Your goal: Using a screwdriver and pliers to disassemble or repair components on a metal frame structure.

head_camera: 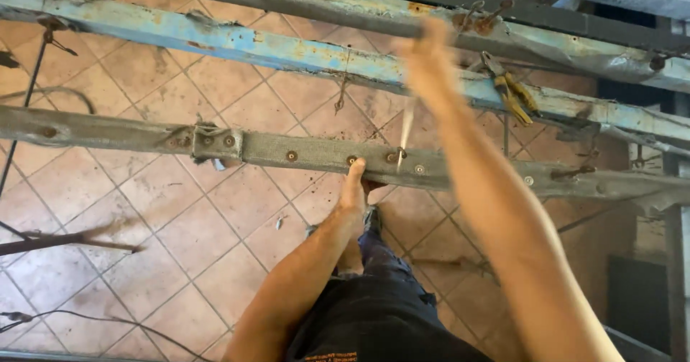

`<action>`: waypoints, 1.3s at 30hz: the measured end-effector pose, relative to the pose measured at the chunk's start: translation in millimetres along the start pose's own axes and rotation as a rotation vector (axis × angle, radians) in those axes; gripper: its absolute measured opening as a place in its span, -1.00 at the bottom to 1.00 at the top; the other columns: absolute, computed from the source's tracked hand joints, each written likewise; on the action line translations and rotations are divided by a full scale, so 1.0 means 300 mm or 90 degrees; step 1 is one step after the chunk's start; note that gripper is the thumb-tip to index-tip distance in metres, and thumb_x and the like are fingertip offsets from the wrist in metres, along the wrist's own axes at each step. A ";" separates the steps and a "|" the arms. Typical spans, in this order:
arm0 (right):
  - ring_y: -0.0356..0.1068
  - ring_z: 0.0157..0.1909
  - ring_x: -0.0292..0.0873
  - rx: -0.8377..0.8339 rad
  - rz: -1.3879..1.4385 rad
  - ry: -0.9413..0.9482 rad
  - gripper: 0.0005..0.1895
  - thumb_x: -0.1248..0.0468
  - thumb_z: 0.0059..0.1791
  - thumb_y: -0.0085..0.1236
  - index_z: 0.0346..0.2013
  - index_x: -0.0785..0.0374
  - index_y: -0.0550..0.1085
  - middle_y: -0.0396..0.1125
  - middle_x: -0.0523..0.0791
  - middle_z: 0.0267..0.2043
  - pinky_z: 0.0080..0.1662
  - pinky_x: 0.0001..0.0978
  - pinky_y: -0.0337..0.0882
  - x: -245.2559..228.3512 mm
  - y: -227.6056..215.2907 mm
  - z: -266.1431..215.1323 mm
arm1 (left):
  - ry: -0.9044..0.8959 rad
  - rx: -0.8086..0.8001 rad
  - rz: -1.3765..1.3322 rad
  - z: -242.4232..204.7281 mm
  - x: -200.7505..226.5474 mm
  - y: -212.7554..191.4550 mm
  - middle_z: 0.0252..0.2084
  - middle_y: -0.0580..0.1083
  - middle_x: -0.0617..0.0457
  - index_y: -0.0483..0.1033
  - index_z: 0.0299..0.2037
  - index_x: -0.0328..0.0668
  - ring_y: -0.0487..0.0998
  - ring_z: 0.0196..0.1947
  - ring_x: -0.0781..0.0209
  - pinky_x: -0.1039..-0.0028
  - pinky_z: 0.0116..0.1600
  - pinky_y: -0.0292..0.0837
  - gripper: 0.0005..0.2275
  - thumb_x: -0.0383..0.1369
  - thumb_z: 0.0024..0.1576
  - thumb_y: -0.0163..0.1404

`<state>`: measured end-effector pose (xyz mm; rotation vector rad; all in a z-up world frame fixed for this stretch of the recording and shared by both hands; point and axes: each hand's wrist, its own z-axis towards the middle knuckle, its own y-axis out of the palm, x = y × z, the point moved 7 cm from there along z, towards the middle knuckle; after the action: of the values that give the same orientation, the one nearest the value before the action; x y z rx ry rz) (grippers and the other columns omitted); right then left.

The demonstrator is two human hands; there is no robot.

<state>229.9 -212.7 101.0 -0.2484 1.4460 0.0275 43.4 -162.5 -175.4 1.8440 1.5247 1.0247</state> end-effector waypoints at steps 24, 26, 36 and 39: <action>0.31 0.11 0.16 0.306 -0.090 0.033 -0.57 0.07 0.17 0.00 0.28 0.16 0.25 0.19 0.17 0.16 0.07 0.14 0.36 0.067 -0.313 -0.283 | 0.117 -0.048 0.100 0.059 -0.013 -0.060 0.21 0.46 -0.34 0.26 0.35 -0.32 0.56 0.12 -0.23 -0.09 0.08 0.56 -0.33 -0.08 0.13 0.18; 0.56 0.03 0.00 0.077 -0.380 0.056 -0.47 0.05 0.19 -0.06 0.43 -0.13 0.05 0.50 -0.11 -0.02 0.05 0.06 0.50 0.023 -0.151 -0.076 | 0.154 -0.016 0.107 0.069 -0.019 -0.115 0.19 0.44 -0.36 0.24 0.36 -0.40 0.56 0.10 -0.28 -0.10 0.03 0.58 -0.31 -0.11 0.13 0.18; 0.22 -0.41 0.12 -0.238 -0.425 -0.702 -0.78 0.09 -0.02 0.03 -0.49 0.11 0.39 0.17 -0.01 -0.47 -0.06 0.21 0.30 -0.067 0.378 -0.854 | 0.127 -0.009 0.120 -0.054 -0.039 -0.034 0.17 0.48 -0.08 0.24 0.38 -0.11 0.61 0.04 -0.09 0.06 0.02 0.63 -0.44 -0.15 0.20 0.10; 0.46 0.03 0.01 -0.204 -0.441 -0.610 -0.61 -0.18 -0.02 0.21 -0.37 0.05 0.54 0.44 -0.11 -0.17 0.19 0.21 0.37 -0.023 0.055 -0.977 | 0.113 -0.069 0.034 0.101 -0.067 -0.155 0.22 0.49 -0.04 0.22 0.40 0.06 0.60 0.07 -0.13 -0.04 0.13 0.60 -0.46 -0.18 0.22 0.10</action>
<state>-60.2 -250.0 75.0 -0.8583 0.3473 -0.1687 40.2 -170.0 -233.7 1.7654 1.4941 1.3011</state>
